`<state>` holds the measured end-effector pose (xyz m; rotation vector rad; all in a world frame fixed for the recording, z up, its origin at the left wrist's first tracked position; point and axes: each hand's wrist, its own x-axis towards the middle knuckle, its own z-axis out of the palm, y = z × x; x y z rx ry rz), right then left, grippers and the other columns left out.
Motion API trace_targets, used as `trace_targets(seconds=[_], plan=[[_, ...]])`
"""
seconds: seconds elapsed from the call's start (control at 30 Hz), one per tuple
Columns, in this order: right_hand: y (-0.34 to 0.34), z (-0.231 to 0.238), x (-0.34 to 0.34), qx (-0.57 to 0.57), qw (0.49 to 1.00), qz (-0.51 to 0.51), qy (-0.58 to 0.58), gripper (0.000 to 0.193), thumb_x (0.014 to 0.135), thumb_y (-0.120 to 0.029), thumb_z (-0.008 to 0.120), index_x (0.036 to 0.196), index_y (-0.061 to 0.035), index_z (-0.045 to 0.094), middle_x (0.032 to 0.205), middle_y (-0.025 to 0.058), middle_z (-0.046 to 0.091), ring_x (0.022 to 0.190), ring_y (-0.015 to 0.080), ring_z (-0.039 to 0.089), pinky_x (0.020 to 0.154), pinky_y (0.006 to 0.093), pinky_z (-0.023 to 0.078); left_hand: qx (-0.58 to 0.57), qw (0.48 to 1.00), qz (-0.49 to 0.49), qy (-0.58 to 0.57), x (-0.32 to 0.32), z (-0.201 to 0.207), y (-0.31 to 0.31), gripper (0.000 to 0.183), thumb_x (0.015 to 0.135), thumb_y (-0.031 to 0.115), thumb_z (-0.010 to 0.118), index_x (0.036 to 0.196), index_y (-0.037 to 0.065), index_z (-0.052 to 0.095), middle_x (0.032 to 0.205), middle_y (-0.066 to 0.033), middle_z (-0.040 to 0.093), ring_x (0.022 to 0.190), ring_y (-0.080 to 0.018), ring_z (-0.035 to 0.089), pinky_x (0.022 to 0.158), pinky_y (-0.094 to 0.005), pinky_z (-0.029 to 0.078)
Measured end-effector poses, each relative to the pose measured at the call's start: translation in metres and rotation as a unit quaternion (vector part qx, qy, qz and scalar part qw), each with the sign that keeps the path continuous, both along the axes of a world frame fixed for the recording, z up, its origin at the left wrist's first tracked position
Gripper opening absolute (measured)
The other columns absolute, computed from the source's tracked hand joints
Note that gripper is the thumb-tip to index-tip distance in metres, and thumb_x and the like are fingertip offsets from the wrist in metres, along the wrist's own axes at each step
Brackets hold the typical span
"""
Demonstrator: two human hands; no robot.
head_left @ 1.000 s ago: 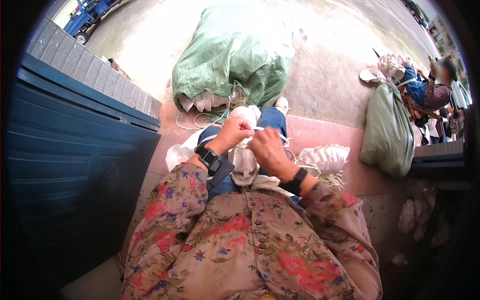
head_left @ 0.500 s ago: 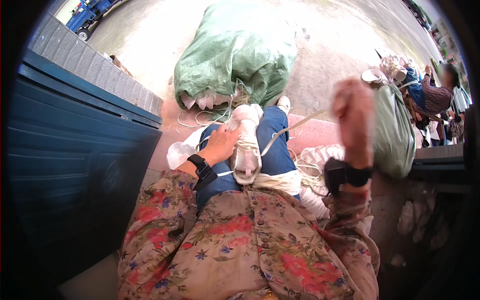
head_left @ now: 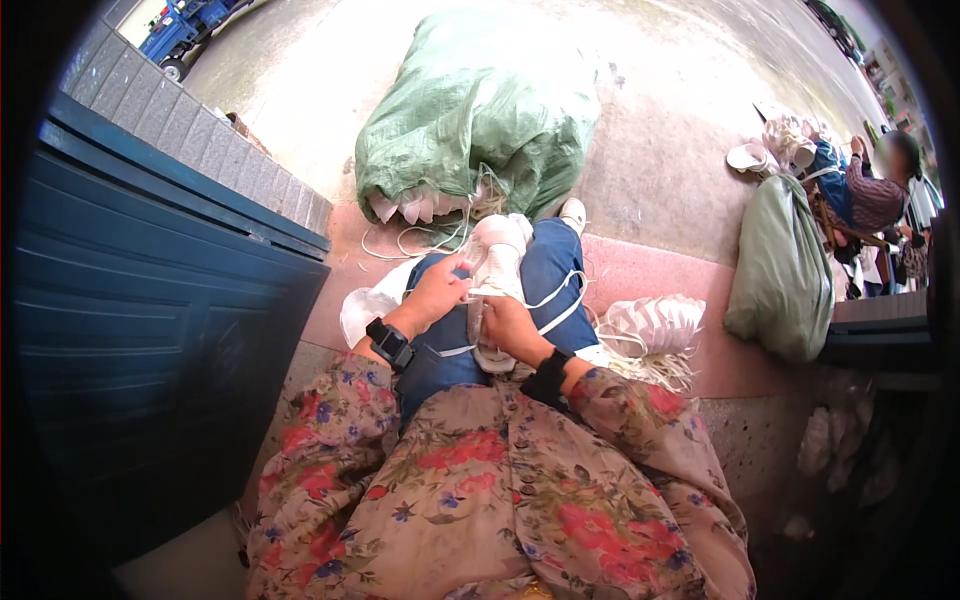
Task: Tying together shoe components into bundles using long strings.
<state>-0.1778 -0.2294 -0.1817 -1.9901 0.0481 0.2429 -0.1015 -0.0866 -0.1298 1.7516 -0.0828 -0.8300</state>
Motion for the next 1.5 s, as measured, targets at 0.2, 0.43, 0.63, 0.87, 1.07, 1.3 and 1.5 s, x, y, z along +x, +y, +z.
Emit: trace_targets(seconds=[0.2,0.43,0.63,0.87,1.07,1.3,1.5], plan=[[-0.002,0.022,0.012,-0.186,0.98,0.07,-0.018,0.018,0.081,-0.014,0.044,0.08,0.0018,0.053,0.072,0.0248,0.058,0.065,0.0386,0.058,0.061,0.0442,0.046,-0.018,0.998,0.056,-0.001,-0.002,-0.001,-0.001,0.029,0.08,0.006,0.053,0.108,-0.001,0.047,0.075,-0.0029,0.053,0.067,-0.0081,0.05,0.061,-0.0215,0.043],[-0.097,0.109,0.01,0.478,0.871,0.03,0.111,0.021,0.086,-0.026,0.052,0.097,-0.0083,0.05,0.071,-0.0014,0.051,0.058,0.0067,0.051,0.051,0.02,0.042,-0.031,0.996,0.078,0.016,-0.003,0.011,-0.002,0.028,0.079,0.006,0.053,0.106,0.001,0.049,0.068,-0.0014,0.052,0.061,-0.0076,0.049,0.053,-0.0194,0.038],[-0.179,0.273,-0.007,0.692,0.694,0.024,-0.197,0.01,0.09,-0.011,0.042,0.097,-0.004,0.044,0.058,-0.0061,0.037,0.045,0.0039,0.035,0.061,0.0242,0.033,0.086,0.976,-0.035,-0.199,-0.006,-0.03,-0.012,0.021,0.078,0.008,0.05,0.096,-0.001,0.056,0.071,-0.0066,0.057,0.065,-0.0133,0.054,0.058,-0.025,0.042],[-0.198,0.282,-0.029,0.641,0.721,0.056,-0.255,0.013,0.092,-0.005,0.033,0.097,0.0006,0.043,0.055,-0.0027,0.038,0.04,0.0057,0.034,0.051,0.0241,0.032,0.115,0.952,-0.177,-0.222,0.001,-0.016,-0.018,0.018,0.08,0.011,0.051,0.09,0.001,0.061,0.073,-0.0113,0.06,0.068,-0.0175,0.055,0.063,-0.0288,0.043],[-0.207,0.274,-0.033,0.555,0.775,0.078,-0.291,0.015,0.092,-0.007,0.035,0.101,0.0016,0.044,0.053,-0.0022,0.036,0.039,0.0057,0.032,0.046,0.0233,0.031,0.099,0.946,-0.293,-0.101,0.011,-0.017,-0.023,0.018,0.079,0.017,0.053,0.087,0.004,0.062,0.073,-0.0128,0.061,0.066,-0.0201,0.056,0.063,-0.0309,0.044],[-0.207,0.239,-0.014,0.381,0.892,-0.179,-0.165,0.025,0.092,-0.014,0.041,0.115,-0.0028,0.042,0.061,-0.0043,0.037,0.044,0.0014,0.028,0.036,0.0159,0.024,-0.041,0.961,-0.246,-0.119,0.022,0.016,0.001,0.015,0.082,0.015,0.053,0.083,0.004,0.063,0.081,-0.0051,0.062,0.072,-0.0135,0.055,0.069,-0.027,0.043],[-0.159,0.135,-0.007,0.29,0.939,-0.176,0.057,0.037,0.086,-0.018,0.05,0.118,-0.0018,0.041,0.058,-0.0078,0.038,0.044,0.0004,0.032,0.035,0.0159,0.023,-0.414,0.887,0.203,-0.014,0.069,0.131,0.107,0.019,0.089,0.019,0.047,0.073,0.008,0.046,0.056,0.0033,0.036,0.051,-0.0085,0.035,0.055,-0.0239,0.036]])
